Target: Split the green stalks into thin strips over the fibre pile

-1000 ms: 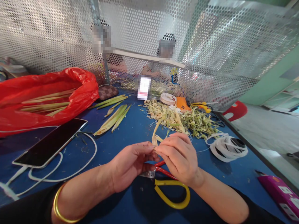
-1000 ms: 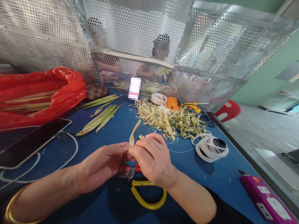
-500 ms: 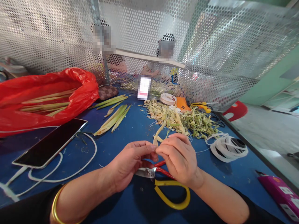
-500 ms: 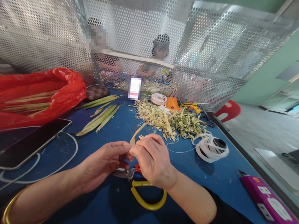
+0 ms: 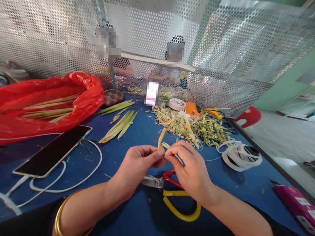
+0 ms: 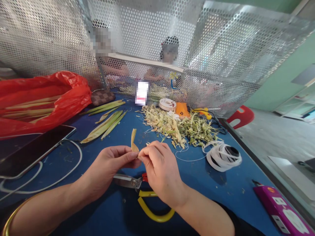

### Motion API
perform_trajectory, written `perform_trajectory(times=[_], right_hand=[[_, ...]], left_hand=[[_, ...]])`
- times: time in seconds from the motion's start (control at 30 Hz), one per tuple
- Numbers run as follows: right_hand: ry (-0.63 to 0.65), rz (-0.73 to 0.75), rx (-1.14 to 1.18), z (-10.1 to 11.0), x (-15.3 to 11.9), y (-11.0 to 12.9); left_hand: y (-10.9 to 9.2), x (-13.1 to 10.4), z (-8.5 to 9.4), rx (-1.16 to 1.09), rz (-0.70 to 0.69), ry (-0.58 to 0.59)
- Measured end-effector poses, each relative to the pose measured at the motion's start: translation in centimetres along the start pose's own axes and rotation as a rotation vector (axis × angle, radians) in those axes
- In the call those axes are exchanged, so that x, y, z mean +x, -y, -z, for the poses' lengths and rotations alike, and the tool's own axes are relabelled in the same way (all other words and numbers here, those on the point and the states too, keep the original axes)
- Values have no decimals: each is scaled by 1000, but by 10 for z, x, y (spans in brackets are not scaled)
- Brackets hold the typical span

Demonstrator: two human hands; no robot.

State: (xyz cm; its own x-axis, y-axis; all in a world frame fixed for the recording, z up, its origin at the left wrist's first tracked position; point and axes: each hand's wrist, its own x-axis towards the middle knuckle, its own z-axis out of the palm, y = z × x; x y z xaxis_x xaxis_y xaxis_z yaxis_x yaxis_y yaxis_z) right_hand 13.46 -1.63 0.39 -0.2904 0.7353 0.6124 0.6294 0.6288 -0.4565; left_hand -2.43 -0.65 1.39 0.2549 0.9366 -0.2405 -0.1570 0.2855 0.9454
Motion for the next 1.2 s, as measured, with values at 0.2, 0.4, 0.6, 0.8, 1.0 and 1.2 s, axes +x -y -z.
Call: perform_trajectory(times=[0.2, 0.4, 0.6, 0.8, 1.0, 1.2], right_hand=[[9, -110, 26, 0, -2, 1], [-5, -248, 99, -1, -2, 0], [-23, -360, 331, 2, 6, 0], [-70, -95, 289, 1, 5, -5], [-131, 180, 50, 2, -1, -9], [-163, 253, 12, 2, 2, -8]], left_hand=[[1, -1, 1, -8, -9, 11], [0, -1, 0, -6, 15, 4], [3, 1, 1, -56, 72, 42], [1, 0, 3, -81, 77, 71], [1, -1, 3, -105, 105, 102], [1, 0, 5, -89, 108, 119]])
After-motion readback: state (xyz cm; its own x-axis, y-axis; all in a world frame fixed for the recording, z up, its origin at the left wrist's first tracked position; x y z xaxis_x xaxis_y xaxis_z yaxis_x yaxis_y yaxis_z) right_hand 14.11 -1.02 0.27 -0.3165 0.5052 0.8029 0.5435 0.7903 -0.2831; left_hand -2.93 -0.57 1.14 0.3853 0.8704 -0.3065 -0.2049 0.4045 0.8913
